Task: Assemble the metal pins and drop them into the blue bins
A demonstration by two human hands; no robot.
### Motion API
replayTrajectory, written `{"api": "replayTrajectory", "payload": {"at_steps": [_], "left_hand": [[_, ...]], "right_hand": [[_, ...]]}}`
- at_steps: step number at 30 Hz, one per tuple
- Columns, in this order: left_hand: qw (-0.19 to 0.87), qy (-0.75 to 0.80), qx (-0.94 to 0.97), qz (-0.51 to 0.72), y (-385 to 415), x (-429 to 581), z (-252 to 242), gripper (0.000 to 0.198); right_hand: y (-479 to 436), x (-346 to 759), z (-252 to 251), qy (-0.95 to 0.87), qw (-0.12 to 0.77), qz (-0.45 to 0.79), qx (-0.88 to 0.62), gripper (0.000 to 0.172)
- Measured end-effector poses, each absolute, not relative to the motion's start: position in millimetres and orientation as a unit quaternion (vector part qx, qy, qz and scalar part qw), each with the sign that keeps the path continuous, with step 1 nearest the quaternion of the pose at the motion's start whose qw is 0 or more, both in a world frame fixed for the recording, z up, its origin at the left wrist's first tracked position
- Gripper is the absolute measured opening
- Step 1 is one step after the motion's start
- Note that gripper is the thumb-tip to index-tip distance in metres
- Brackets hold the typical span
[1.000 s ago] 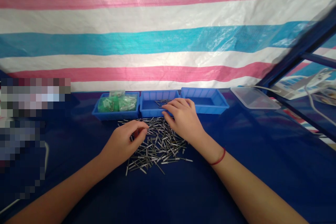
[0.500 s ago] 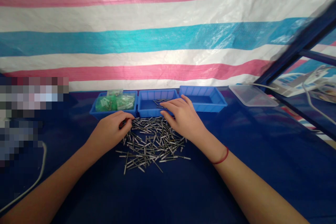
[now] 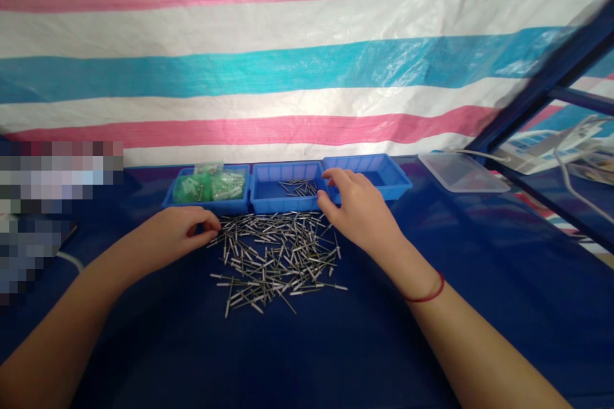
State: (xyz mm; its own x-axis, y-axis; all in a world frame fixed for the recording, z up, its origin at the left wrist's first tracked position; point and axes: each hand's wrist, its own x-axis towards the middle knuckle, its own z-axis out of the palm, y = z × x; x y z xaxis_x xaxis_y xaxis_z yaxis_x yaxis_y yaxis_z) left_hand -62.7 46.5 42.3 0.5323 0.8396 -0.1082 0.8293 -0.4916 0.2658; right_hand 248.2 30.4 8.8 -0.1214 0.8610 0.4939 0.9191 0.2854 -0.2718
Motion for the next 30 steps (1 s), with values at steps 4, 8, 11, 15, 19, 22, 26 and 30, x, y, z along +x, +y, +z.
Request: {"api": "replayTrajectory", "payload": {"at_steps": [4,8,11,15,19,22,26,30], "left_hand": [[0.143,0.471,0.87,0.03,46.0,-62.3,35.8,0.019],[0.129,0.475,0.87,0.035,46.3,-58.5,29.1,0.021],[0.12,0.476,0.87,0.046,46.5,-56.2,27.3,0.022],[0.121,0.472,0.872,0.039,47.0,-55.4,27.4,0.023],[0.109,0.469,0.875,0.041,48.7,-55.7,24.7,0.022],[0.103,0.468,0.877,0.041,50.0,-54.9,20.7,0.022],[0.099,0.474,0.874,0.049,49.2,-52.8,16.8,0.025],[0.09,0.484,0.869,0.041,44.8,-51.4,18.0,0.026]], "right_hand": [[30.5,248.7,9.2,-0.745,0.307,-0.064,-0.588,0.029],[29.4,248.3,11.0,-0.748,0.321,-0.087,-0.575,0.028],[27.9,246.7,12.8,-0.75,0.325,-0.09,-0.57,0.026],[26.5,245.0,14.3,-0.751,0.325,-0.082,-0.569,0.026],[25.8,244.3,14.4,-0.752,0.326,-0.081,-0.567,0.025],[25.3,243.4,14.6,-0.755,0.324,-0.081,-0.565,0.024],[24.1,241.5,16.4,-0.759,0.324,-0.076,-0.56,0.022],[21.8,238.6,18.3,-0.761,0.327,-0.073,-0.556,0.021]]}}
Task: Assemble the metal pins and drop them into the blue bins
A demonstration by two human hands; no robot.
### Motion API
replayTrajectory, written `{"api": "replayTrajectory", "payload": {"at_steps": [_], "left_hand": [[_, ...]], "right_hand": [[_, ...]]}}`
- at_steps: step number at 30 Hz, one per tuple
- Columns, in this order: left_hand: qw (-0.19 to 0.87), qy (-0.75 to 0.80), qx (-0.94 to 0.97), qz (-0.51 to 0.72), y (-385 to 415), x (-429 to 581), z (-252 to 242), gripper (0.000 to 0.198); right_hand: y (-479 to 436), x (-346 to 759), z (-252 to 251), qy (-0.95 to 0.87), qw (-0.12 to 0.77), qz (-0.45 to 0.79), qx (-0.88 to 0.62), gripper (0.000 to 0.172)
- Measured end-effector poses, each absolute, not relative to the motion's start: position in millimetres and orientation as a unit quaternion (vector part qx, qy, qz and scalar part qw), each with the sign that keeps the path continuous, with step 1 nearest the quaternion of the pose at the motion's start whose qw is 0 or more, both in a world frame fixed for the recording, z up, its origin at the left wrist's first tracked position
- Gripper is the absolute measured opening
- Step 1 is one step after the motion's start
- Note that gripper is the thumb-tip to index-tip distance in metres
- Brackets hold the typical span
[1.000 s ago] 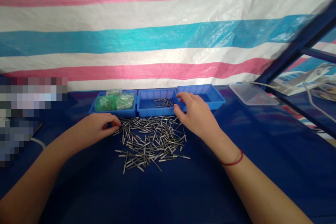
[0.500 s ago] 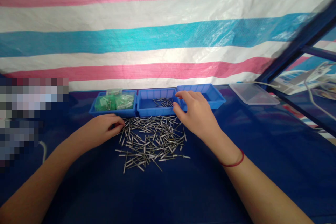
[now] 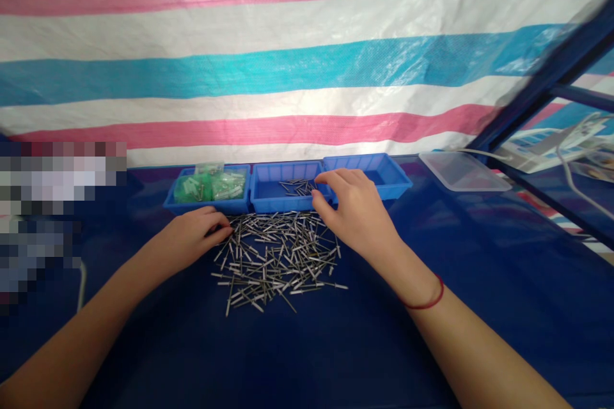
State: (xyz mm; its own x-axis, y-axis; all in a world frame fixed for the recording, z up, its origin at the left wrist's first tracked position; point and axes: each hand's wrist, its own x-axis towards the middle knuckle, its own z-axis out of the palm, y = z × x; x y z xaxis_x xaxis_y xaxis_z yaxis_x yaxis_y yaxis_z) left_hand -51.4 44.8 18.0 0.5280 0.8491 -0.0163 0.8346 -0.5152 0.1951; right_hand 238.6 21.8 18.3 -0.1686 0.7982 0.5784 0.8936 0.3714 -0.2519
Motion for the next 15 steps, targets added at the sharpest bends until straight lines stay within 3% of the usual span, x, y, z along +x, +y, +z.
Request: {"api": "replayTrajectory", "payload": {"at_steps": [6,11,15], "left_hand": [[0.088,0.481,0.863,0.125,32.8,-41.1,34.5,0.023],[0.153,0.46,0.835,0.261,17.3,-19.4,40.3,0.021],[0.182,0.47,0.809,0.302,4.8,-5.6,34.0,0.019]], "right_hand": [[7.6,212.6,15.9,-0.781,0.362,-0.035,-0.508,0.017],[-10.9,179.6,11.2,-0.712,0.438,0.21,-0.507,0.018],[-14.5,171.9,7.2,-0.629,0.488,0.359,-0.488,0.021]]}}
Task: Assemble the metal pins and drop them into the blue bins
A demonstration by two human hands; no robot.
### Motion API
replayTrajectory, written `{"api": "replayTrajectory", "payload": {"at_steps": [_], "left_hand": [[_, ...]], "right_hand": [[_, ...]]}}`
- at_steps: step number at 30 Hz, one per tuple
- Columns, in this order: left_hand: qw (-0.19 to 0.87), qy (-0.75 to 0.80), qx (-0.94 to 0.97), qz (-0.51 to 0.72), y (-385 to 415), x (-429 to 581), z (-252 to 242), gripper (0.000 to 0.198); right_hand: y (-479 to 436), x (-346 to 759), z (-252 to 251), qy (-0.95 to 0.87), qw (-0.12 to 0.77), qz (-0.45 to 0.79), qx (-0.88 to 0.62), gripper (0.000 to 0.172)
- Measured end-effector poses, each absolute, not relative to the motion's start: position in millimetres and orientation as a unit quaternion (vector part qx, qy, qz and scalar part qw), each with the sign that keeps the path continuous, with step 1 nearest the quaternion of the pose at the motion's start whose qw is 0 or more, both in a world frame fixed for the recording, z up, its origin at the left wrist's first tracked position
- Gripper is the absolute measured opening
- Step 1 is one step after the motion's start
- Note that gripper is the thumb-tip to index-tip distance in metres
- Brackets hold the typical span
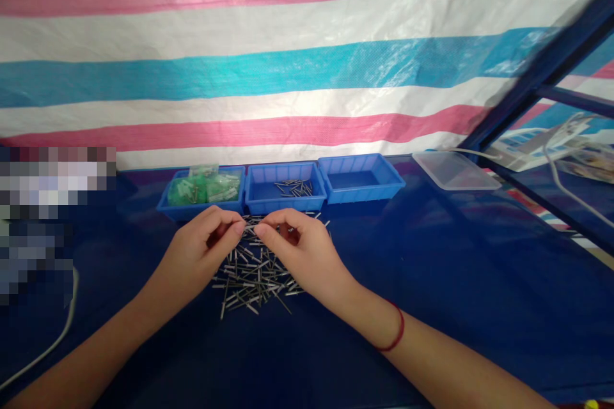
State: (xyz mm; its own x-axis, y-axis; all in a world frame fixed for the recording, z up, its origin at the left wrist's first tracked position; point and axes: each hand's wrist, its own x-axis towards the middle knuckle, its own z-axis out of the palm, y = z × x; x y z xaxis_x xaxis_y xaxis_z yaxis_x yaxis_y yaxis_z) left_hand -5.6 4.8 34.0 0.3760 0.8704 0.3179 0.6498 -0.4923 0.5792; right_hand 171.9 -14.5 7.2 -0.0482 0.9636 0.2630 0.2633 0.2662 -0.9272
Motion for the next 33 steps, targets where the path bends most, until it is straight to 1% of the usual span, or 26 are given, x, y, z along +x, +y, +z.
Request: {"api": "replayTrajectory", "payload": {"at_steps": [2,5,7,11,14,18,25,29,31,33], "left_hand": [[0.194,0.473,0.803,0.307,1.2,-1.8,30.2,0.019],[0.216,0.467,0.8,0.309,-0.6,1.3,25.2,0.018],[0.235,0.462,0.794,0.318,-0.3,2.4,22.6,0.016],[0.277,0.437,0.798,0.309,0.7,3.2,19.4,0.019],[0.28,0.435,0.799,0.308,0.9,3.6,16.9,0.018],[0.266,0.439,0.8,0.312,1.3,3.5,13.7,0.016],[0.24,0.439,0.797,0.337,0.5,-0.3,20.5,0.004],[0.239,0.432,0.8,0.341,-0.8,-1.8,23.3,0.007],[0.246,0.431,0.797,0.345,-1.1,-1.9,23.0,0.009],[0.258,0.434,0.79,0.348,-1.3,-1.6,22.8,0.012]], "right_hand": [[-13.7,173.4,6.1,-0.617,0.504,0.375,-0.475,0.02],[-13.3,176.3,6.8,-0.62,0.513,0.356,-0.476,0.017],[-14.3,176.6,8.6,-0.627,0.513,0.34,-0.477,0.014],[-17.1,174.2,12.5,-0.642,0.508,0.324,-0.475,0.009],[-17.8,172.7,13.6,-0.648,0.508,0.323,-0.466,0.007],[-17.4,173.4,13.6,-0.663,0.506,0.32,-0.45,0.009],[-14.7,177.2,13.2,-0.687,0.497,0.31,-0.43,0.013],[-13.7,177.3,10.0,-0.702,0.468,0.3,-0.446,0.015],[-12.4,176.3,8.1,-0.701,0.452,0.316,-0.452,0.017],[-9.5,175.5,6.9,-0.673,0.457,0.35,-0.465,0.019]]}}
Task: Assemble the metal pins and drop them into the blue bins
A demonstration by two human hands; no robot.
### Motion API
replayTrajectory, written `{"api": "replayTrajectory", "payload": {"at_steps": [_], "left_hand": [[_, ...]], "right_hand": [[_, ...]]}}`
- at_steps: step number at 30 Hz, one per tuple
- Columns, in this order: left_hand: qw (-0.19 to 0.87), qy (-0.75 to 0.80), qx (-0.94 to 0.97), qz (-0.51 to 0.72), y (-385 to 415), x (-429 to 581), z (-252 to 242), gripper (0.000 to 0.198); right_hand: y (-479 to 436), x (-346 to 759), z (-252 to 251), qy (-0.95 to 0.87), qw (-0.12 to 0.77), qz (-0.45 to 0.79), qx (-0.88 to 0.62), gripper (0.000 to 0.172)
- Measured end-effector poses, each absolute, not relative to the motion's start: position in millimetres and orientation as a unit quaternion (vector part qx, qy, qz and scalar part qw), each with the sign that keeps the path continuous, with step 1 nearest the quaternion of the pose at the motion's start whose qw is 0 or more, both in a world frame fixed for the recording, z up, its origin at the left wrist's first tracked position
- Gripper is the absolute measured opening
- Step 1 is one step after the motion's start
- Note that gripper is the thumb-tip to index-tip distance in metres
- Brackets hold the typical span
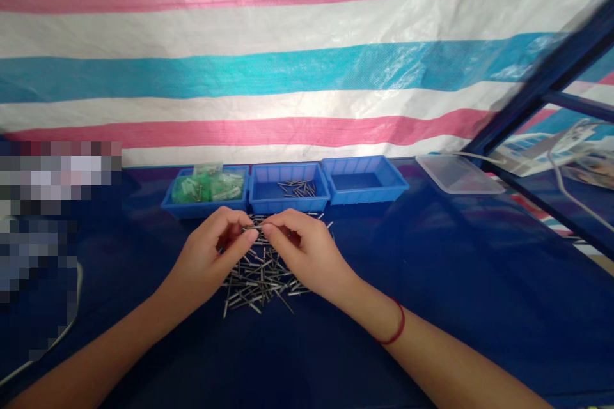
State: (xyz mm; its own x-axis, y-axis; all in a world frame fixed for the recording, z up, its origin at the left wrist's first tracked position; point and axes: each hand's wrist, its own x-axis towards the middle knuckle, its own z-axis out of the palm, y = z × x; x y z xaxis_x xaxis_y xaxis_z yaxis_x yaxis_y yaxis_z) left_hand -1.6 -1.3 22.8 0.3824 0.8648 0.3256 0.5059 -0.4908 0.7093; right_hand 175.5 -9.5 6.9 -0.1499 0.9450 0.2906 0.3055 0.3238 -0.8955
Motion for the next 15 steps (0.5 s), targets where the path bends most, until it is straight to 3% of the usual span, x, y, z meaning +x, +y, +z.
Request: {"api": "replayTrajectory", "payload": {"at_steps": [4,7,11,15], "left_hand": [[0.27,0.446,0.775,0.355,-0.1,-1.2,23.6,0.027],[0.245,0.454,0.796,0.317,4.5,-4.0,22.4,0.025],[0.176,0.42,0.867,0.202,13.5,-11.1,14.1,0.02],[0.124,0.385,0.904,0.137,18.0,-12.4,6.4,0.021]], "right_hand": [[1.1,179.9,8.2,-0.498,0.542,0.439,-0.516,0.027],[8.6,188.3,11.5,-0.387,0.59,0.487,-0.514,0.032],[11.0,195.3,15.0,-0.35,0.583,0.537,-0.5,0.039],[7.2,193.0,14.3,-0.398,0.563,0.534,-0.49,0.034]]}}
